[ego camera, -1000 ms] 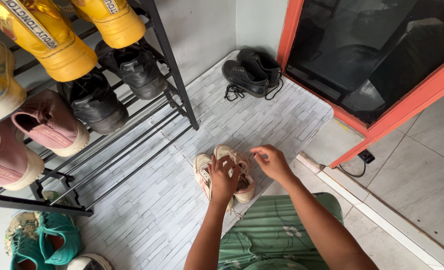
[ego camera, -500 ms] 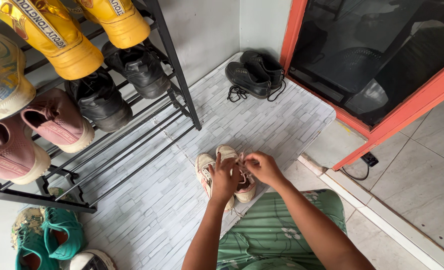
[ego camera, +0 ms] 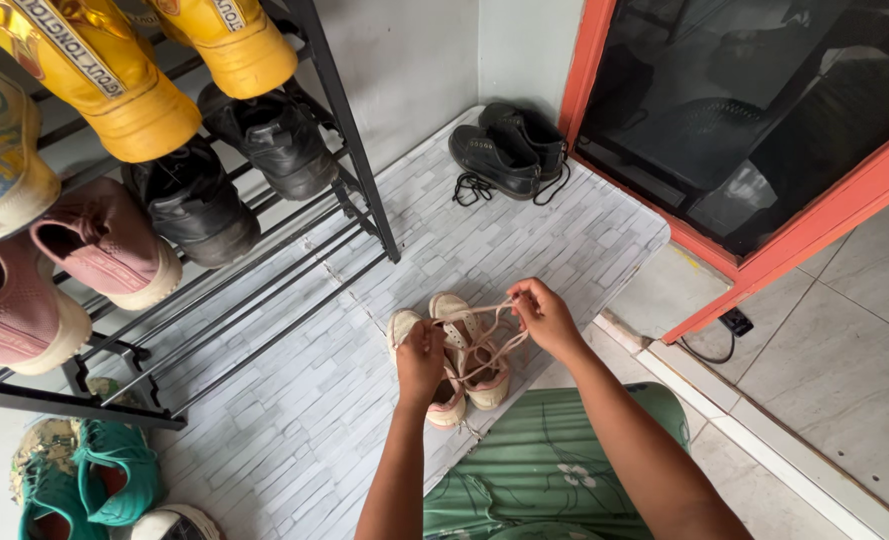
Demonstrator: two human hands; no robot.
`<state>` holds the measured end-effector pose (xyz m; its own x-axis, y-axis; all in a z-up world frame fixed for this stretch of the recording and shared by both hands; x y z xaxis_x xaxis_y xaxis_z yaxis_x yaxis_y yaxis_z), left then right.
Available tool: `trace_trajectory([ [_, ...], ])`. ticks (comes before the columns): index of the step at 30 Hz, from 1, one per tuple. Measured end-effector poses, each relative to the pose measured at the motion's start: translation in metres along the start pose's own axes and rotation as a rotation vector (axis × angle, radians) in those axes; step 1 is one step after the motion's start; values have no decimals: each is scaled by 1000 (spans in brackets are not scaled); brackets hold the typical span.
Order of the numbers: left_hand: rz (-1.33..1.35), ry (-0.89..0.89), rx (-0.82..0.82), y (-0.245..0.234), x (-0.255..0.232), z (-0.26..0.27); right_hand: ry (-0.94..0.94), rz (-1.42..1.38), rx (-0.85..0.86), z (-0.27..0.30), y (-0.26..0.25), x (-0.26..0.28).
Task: The person unlaces a black shoe, places it on a shoe rack, then unlaces a pink shoe and places it on the rack. Finally, the person unlaces a pair of beige sneakers, leaving the laces on the floor.
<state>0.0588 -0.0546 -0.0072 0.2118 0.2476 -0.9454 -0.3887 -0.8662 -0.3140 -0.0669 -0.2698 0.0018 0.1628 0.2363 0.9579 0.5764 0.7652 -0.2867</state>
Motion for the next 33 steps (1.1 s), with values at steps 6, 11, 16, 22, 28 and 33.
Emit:
trace_trajectory([
  [6, -85, 234, 157, 17, -33, 0, -287, -58, 68, -2, -10, 50],
  [11, -196, 191, 311, 38, -35, -10, -163, -39, 107, -10, -24, 74],
  [16, -181, 91, 74, 38, -17, -25, -309, 25, 18, -24, -36, 76],
  [22, -381, -124, 53, 1, 10, -29, -284, 273, 26, -29, -25, 38],
  [28, -414, -208, 5, -18, 15, -19, -236, 418, 244, -13, 23, -7],
  [33, -388, 302, -203, -26, 1, -8, -156, 450, 309, -1, 51, -18],
])
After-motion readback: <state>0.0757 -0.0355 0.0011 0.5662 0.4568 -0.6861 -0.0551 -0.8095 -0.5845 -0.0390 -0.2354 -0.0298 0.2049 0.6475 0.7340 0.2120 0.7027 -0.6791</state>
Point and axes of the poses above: each hand's wrist, its own z-axis away from the middle knuckle, its own y-axis out of the palm, x = y × z, the point moved 2 cm from there along -z, towards the middle knuckle, and after that the axes turned 3 degrees about -y, right-handed, at the moved point
